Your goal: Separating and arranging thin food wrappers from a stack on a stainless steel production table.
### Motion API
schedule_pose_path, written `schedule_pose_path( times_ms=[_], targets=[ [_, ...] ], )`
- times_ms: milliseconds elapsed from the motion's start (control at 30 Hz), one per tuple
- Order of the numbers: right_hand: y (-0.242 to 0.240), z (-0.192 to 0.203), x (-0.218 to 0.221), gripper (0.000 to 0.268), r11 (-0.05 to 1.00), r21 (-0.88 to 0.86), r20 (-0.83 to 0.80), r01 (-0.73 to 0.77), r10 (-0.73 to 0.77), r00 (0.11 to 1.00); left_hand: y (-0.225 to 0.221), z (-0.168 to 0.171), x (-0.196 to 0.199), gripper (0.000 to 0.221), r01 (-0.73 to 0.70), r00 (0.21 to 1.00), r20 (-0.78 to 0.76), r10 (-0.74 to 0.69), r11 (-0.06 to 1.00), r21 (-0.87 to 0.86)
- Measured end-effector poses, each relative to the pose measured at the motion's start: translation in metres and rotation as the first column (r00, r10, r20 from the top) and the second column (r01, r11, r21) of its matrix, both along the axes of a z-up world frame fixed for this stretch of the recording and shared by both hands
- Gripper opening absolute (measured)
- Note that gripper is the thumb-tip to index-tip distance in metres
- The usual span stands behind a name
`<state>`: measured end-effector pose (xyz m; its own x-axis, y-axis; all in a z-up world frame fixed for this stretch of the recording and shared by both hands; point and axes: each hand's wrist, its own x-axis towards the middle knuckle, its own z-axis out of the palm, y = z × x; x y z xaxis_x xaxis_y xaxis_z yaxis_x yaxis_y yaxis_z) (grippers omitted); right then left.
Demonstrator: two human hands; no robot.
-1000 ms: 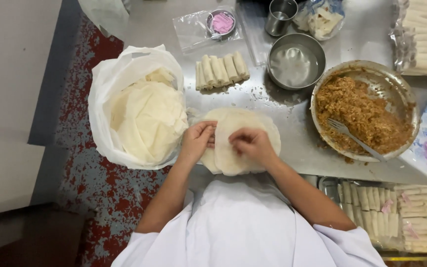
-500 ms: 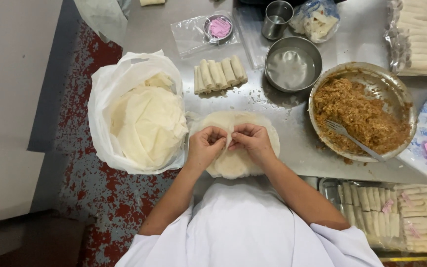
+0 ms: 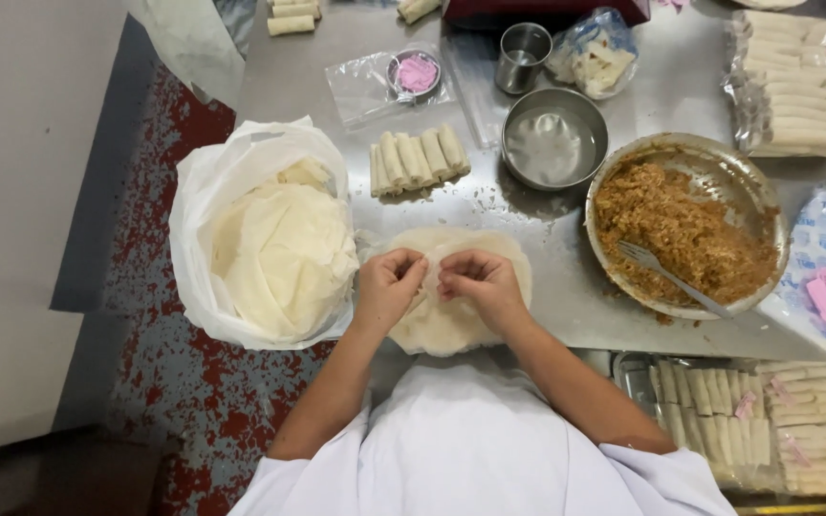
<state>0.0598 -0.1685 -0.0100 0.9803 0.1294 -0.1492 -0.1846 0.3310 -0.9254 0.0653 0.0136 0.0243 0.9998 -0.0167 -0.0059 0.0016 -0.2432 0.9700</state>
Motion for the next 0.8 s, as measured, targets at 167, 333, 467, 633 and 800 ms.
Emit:
schedule_pose_path(
  times_ms=[167, 333, 467, 633, 800],
  targets=[
    [0.004, 0.006, 0.002, 0.022, 0.986, 0.15, -0.084, 0.073, -0.061, 0.995, -0.009, 0.002, -0.003, 0.009, 0.049, 0.997, -0.046, -0.055, 0.99, -0.135],
    [-0.011, -0.007, 0.01, 0.027, 0.996, 0.004, 0.009, 0.085, -0.085, 0.996, -0.001, 0.011, -0.002, 0.006, 0.009, 1.0, 0.028, -0.008, 1.0, -0.024],
    [-0.026, 0.009, 0.013, 0.026, 0.981, -0.169, 0.065, 0.092, -0.082, 0.995, 0.013, 0.01, 0.003, 0.006, -0.067, 0.99, 0.134, 0.044, 0.983, 0.169],
    [-0.023, -0.003, 0.017, 0.035, 0.906, -0.424, 0.202, 0.0, 0.095, 0.975, -0.001, 0.035, 0.0, 0.041, 0.073, 0.992, 0.079, -0.101, 0.953, 0.294],
    [-0.042, 0.034, 0.017, 0.032, 0.899, -0.436, 0.214, 0.029, 0.072, 0.974, 0.012, 0.032, 0.005, 0.025, -0.028, 0.997, 0.075, 0.002, 0.941, 0.337]
  ],
)
